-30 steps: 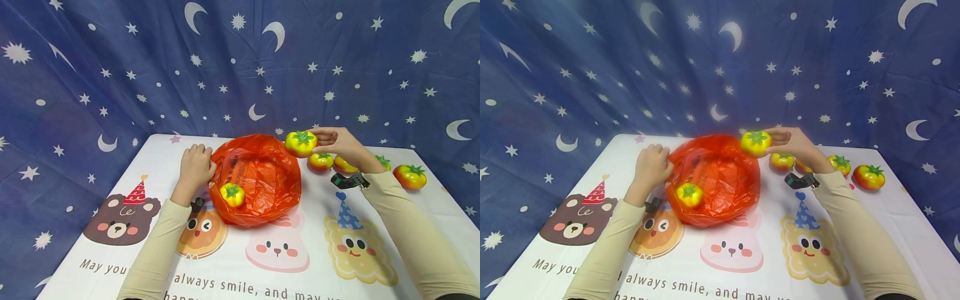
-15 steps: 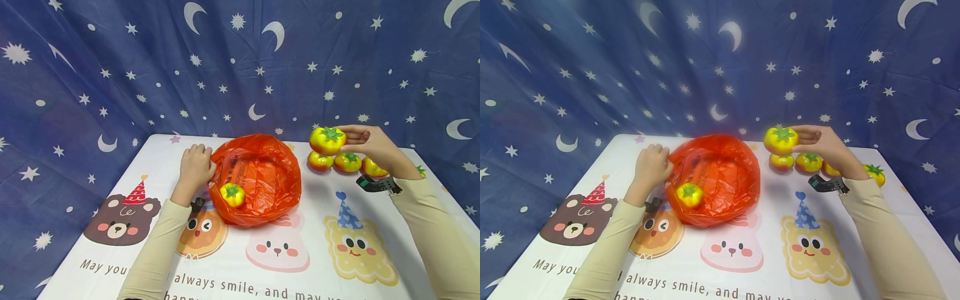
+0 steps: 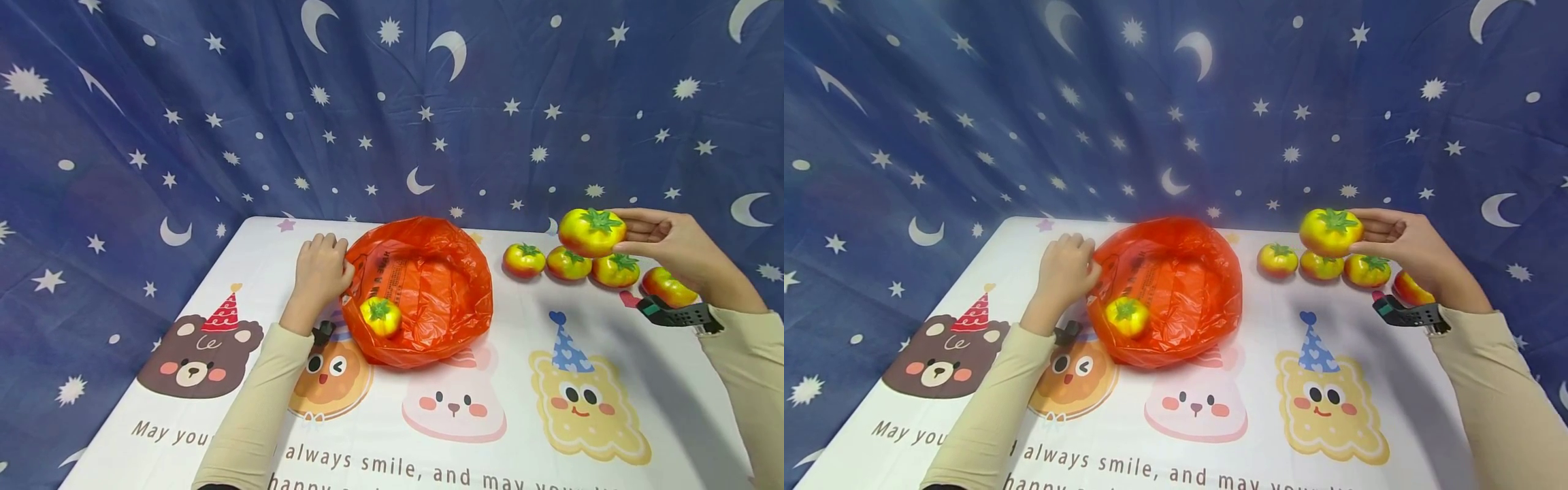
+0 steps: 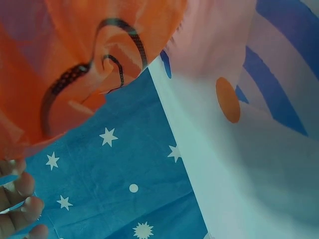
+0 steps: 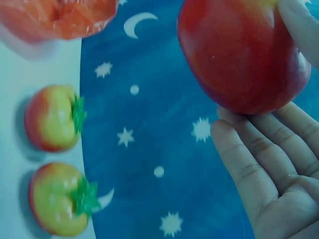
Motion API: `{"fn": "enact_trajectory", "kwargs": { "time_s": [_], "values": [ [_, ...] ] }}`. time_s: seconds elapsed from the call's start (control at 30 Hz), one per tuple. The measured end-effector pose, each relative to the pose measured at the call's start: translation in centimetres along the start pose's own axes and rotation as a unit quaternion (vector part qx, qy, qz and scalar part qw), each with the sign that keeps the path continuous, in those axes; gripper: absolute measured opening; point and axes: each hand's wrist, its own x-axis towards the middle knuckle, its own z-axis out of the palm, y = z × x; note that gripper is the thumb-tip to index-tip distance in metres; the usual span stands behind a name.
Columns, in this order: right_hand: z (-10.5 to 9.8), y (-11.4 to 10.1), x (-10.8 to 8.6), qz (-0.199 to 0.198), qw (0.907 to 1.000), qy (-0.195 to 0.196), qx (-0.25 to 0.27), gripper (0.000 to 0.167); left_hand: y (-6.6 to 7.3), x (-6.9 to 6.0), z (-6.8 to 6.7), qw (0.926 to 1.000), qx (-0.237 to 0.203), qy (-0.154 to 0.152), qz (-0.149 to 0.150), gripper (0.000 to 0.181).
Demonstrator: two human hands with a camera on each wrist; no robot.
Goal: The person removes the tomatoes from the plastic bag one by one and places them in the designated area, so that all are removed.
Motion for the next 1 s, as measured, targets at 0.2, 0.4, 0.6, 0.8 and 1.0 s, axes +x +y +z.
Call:
{"fn": "enact_trajectory", "kwargs": {
  "time_s": [0.2, 0.4, 0.6, 0.8, 1.0],
  "values": [
    [-1.5, 1.6, -0.9, 0.006, 0.9991, 0.033, -0.024, 0.057, 0.0, 0.1, 0.0, 1.0, -0.001, 0.001, -0.001, 0.01],
    [-2.6, 3.3, -2.0, 0.014, 0.9982, 0.058, -0.004, 0.057, 0.0, 0.1, -0.1, 1.0, -0.005, 0.005, 0.0, 0.01],
    [-3.2, 5.0, -3.5, 0.024, 0.9959, 0.084, 0.023, 0.061, 0.1, 0.2, -0.3, 0.9999, -0.008, 0.007, 0.001, 0.01],
    [-3.3, 7.5, -4.8, 0.017, 0.9901, 0.087, 0.108, 0.064, 0.0, 0.2, -0.3, 1.0, -0.004, 0.004, 0.0, 0.011],
    [-3.2, 10.6, -6.0, -0.01, 0.9816, 0.096, 0.165, 0.067, -0.1, 0.2, -0.2, 1.0, -0.006, 0.005, 0.0, 0.011]
  ]
}}
